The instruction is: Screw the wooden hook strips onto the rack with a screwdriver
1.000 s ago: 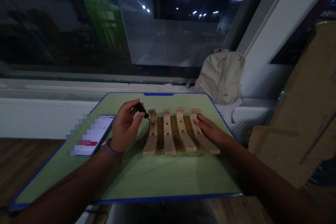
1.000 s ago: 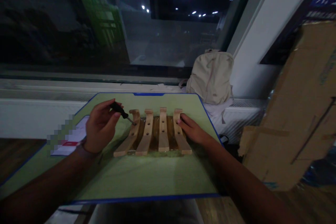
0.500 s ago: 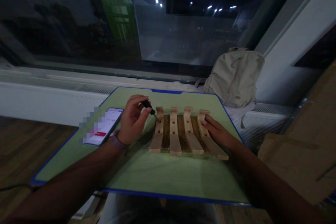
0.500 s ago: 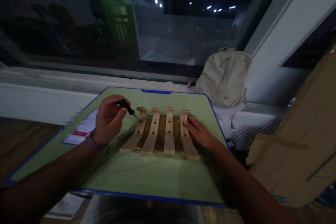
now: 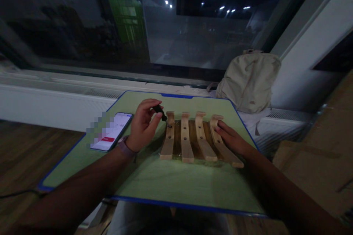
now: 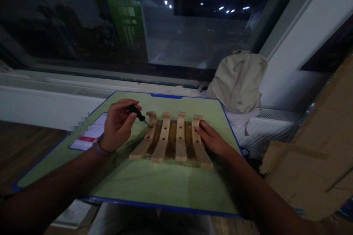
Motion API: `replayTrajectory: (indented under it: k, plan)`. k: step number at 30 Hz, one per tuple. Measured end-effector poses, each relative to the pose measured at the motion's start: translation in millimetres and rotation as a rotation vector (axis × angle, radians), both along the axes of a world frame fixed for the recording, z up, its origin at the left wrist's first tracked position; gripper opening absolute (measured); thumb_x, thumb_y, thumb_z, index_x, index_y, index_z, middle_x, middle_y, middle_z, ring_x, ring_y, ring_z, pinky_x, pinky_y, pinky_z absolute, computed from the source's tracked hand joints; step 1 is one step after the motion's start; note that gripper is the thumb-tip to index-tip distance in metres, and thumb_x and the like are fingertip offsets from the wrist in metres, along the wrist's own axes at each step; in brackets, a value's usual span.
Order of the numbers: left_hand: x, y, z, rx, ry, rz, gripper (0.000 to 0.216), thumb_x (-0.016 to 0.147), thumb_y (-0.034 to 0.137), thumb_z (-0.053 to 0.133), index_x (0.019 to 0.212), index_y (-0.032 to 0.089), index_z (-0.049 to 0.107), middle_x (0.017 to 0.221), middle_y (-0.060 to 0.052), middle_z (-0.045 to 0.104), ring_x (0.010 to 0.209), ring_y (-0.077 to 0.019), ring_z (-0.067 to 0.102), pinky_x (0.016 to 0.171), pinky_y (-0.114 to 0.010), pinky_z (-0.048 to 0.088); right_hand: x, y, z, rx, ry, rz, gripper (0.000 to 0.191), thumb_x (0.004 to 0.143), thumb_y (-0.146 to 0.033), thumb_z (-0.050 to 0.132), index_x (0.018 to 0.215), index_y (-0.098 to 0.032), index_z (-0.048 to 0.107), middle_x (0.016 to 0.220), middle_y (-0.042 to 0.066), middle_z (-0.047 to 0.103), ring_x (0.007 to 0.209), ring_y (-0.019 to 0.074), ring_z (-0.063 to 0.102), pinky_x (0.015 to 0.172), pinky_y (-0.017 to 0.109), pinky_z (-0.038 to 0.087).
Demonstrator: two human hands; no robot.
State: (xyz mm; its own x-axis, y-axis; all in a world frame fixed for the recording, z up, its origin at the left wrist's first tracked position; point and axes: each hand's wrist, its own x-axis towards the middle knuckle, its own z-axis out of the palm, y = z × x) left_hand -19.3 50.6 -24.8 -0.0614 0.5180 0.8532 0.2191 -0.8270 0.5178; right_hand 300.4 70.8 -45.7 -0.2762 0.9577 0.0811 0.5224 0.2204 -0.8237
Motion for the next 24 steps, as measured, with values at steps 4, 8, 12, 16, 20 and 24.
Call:
replayTrajectory:
  k: [4,8,12,16,20,24]
  plan:
    - [-2.5,5.2,-1.0,0.047,-0.009,0.114,0.032,0.083,0.019,0.075,0.112,0.025,0.064,0.101,-0.002,0.060,0.086,-0.0110,0.064,0.075,-0.023,0.057,-0.3,-0.7,0.5,-0.013,-0.014,-0.038,0.043,0.090,-0.054,0.051,0.112,-0.023,0.070,0.126,0.010,0.072,0.129,0.0351,0.059,0.114,0.055,0.040]
    - [0.8,1.8,-0.8,-0.054,-0.044,0.084,0.032,0.089,0.020,0.068,0.120,0.023,0.060,0.104,-0.004,0.065,0.092,-0.0129,0.068,0.081,-0.027,0.060,-2.3,-1.2,2.7,-0.029,-0.018,-0.071,0.050,0.086,-0.059,0.054,0.113,-0.021,0.070,0.130,0.012,0.070,0.132,0.0382,0.056,0.116,0.057,0.037]
    - [3.6,-2.4,-1.9,-0.087,-0.014,-0.020,0.037,0.096,0.020,0.057,0.132,0.025,0.051,0.116,-0.008,0.067,0.100,-0.0144,0.069,0.088,-0.031,0.060,-4.5,-2.8,6.5,0.009,0.018,-0.006,0.048,0.089,-0.055,0.051,0.119,-0.021,0.067,0.131,0.009,0.071,0.128,0.0347,0.060,0.113,0.051,0.043]
    - [1.4,1.2,-5.9,-0.039,0.032,-0.021,0.037,0.092,0.024,0.064,0.128,0.026,0.056,0.119,-0.008,0.061,0.104,-0.0170,0.065,0.090,-0.034,0.058,-4.4,-3.2,6.7,-0.003,0.006,-0.013,0.046,0.091,-0.049,0.049,0.122,-0.020,0.066,0.135,0.010,0.068,0.129,0.0344,0.059,0.113,0.051,0.043]
    - [0.0,5.7,-8.5,-0.020,0.009,0.061,0.044,0.084,0.022,0.074,0.125,0.028,0.061,0.105,-0.004,0.060,0.092,-0.0136,0.063,0.083,-0.029,0.057,-3.7,-2.1,4.3,0.001,0.024,-0.024,0.043,0.091,-0.048,0.051,0.122,-0.023,0.068,0.137,0.009,0.067,0.132,0.0339,0.057,0.116,0.050,0.041]
    - [2.1,2.3,-7.9,-0.113,-0.003,0.038,0.044,0.091,0.022,0.065,0.134,0.026,0.055,0.111,-0.007,0.064,0.099,-0.0159,0.067,0.088,-0.031,0.058,-3.4,-1.7,3.9,0.023,0.041,0.045,0.043,0.093,-0.048,0.048,0.123,-0.024,0.066,0.135,0.008,0.068,0.129,0.0315,0.059,0.115,0.049,0.043]
